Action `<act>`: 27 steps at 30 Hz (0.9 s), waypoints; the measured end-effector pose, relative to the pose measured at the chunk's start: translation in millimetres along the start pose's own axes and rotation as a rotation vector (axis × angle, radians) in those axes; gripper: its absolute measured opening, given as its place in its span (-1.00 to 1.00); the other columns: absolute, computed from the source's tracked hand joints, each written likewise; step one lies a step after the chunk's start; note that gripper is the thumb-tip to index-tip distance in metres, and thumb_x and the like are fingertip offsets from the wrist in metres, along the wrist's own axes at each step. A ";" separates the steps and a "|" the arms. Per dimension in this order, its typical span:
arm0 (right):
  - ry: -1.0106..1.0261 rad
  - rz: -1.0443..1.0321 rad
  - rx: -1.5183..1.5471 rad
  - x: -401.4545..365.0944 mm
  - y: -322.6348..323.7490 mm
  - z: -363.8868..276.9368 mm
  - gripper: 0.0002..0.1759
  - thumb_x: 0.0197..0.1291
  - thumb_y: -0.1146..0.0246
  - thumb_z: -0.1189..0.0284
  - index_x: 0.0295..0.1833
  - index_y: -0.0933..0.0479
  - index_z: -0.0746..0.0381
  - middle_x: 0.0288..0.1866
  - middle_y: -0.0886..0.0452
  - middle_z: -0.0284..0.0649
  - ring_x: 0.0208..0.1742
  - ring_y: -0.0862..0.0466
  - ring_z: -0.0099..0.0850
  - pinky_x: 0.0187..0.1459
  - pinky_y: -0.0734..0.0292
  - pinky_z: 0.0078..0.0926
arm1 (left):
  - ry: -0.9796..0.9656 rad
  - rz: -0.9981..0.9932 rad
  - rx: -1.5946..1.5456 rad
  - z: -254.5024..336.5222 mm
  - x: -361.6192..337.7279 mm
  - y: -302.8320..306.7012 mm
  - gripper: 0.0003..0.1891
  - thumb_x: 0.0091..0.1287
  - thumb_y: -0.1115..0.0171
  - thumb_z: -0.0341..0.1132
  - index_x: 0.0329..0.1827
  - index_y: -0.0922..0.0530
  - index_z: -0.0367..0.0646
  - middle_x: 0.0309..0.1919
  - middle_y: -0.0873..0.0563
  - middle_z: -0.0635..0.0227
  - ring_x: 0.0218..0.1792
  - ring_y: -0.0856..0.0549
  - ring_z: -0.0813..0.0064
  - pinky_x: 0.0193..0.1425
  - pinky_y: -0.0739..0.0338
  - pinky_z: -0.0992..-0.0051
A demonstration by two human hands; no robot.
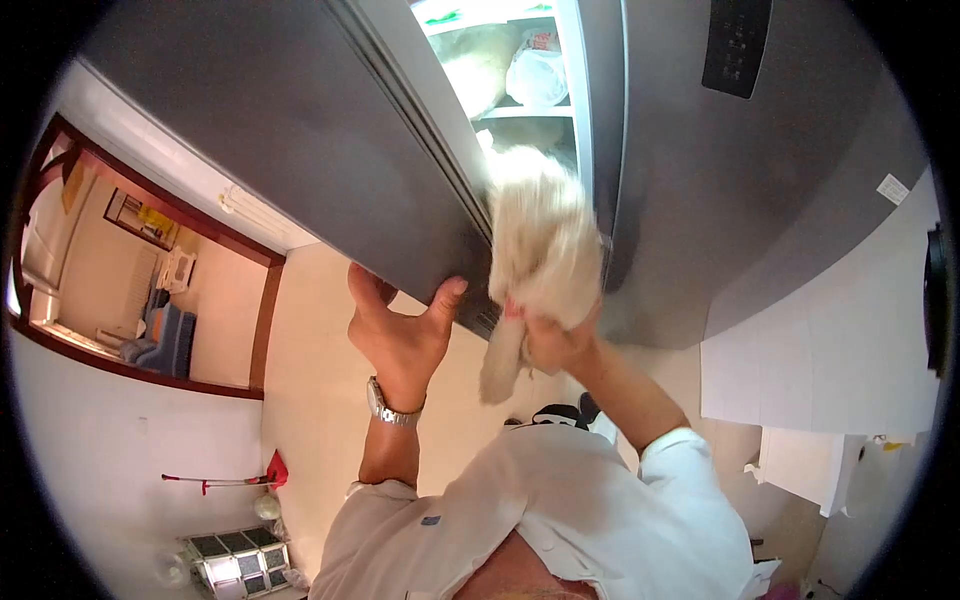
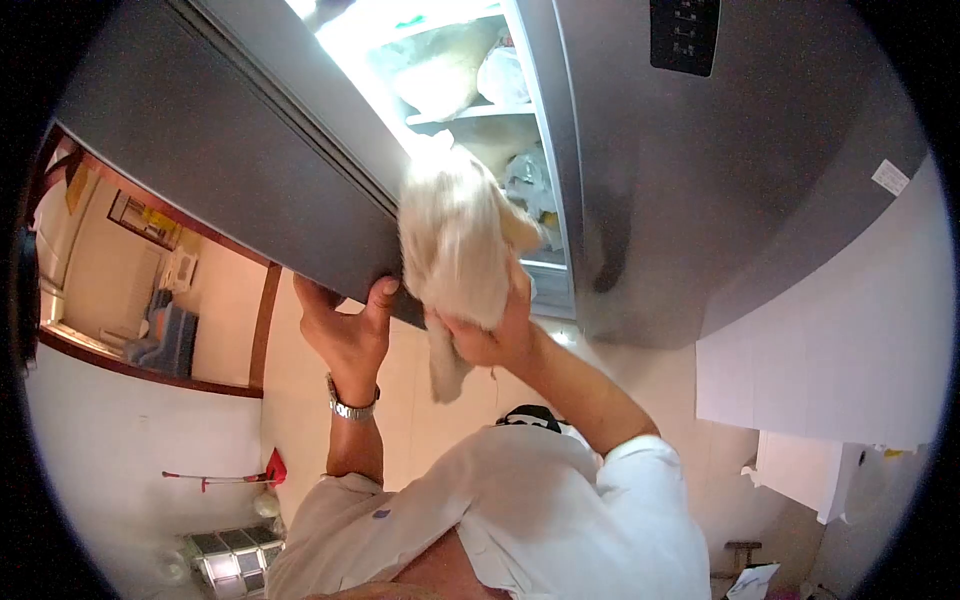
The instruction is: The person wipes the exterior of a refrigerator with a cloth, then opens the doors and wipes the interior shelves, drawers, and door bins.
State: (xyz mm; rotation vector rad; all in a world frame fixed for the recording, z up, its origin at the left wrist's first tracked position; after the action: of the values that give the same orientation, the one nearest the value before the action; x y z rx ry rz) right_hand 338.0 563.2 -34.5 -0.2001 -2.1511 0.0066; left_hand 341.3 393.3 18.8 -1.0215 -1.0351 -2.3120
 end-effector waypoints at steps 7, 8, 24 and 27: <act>0.126 0.179 -0.011 72.5 -22.9 -34.1 -0.48 -0.04 -0.30 0.38 0.05 -0.46 0.41 0.05 -0.49 0.12 -0.01 -0.56 0.07 0.05 -0.43 -0.14 | 0.056 0.046 -0.071 -8.3 -6.6 -0.5 -0.14 -0.08 -0.54 -0.04 0.16 -0.27 -0.37 -0.30 -0.70 0.12 -0.30 -0.73 0.26 -0.25 -0.60 0.46; 0.120 0.175 -0.009 62.5 -23.3 -28.2 -0.48 -0.04 -0.30 0.38 0.05 -0.46 0.41 0.05 -0.49 0.12 -0.01 -0.56 0.07 0.05 -0.43 -0.14 | 0.067 0.048 -0.055 -10.7 -7.9 1.2 -0.14 -0.08 -0.55 -0.06 0.17 -0.27 -0.37 -0.29 -0.69 0.12 -0.30 -0.73 0.26 -0.24 -0.60 0.45; 0.015 -0.278 0.314 -65.7 -50.6 -21.7 -0.53 0.08 -0.24 0.33 0.04 -0.47 0.43 0.16 -0.44 0.20 0.19 -0.45 0.16 0.25 -0.26 -0.05 | 0.169 0.237 -0.088 -54.7 -44.9 67.1 -0.08 0.16 -0.18 0.29 0.20 -0.22 -0.49 -0.24 -0.59 0.11 -0.33 -0.59 0.42 -0.27 -0.50 0.50; 0.136 -0.248 0.298 -31.0 -66.9 -44.0 -0.51 0.07 -0.19 0.30 0.02 -0.47 0.47 0.15 -0.44 0.24 0.21 -0.40 0.27 0.27 -0.21 0.03 | 0.013 0.302 0.256 -68.8 -54.2 70.2 0.15 0.06 -0.11 0.44 0.32 -0.01 -0.51 -0.36 -0.61 0.01 -0.43 -0.64 0.28 -0.43 -0.49 0.42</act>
State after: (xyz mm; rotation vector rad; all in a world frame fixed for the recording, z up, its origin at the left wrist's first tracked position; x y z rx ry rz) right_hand 381.8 489.5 -30.1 0.2326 -1.9967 0.1653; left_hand 387.9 299.2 -21.0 -0.9828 -1.0579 -1.8881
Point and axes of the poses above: each hand's wrist, its own x-axis towards the middle knuckle, its own y-axis out of the back of the hand, z = x × y, the point moved 3 cm from there along x, towards the middle knuckle
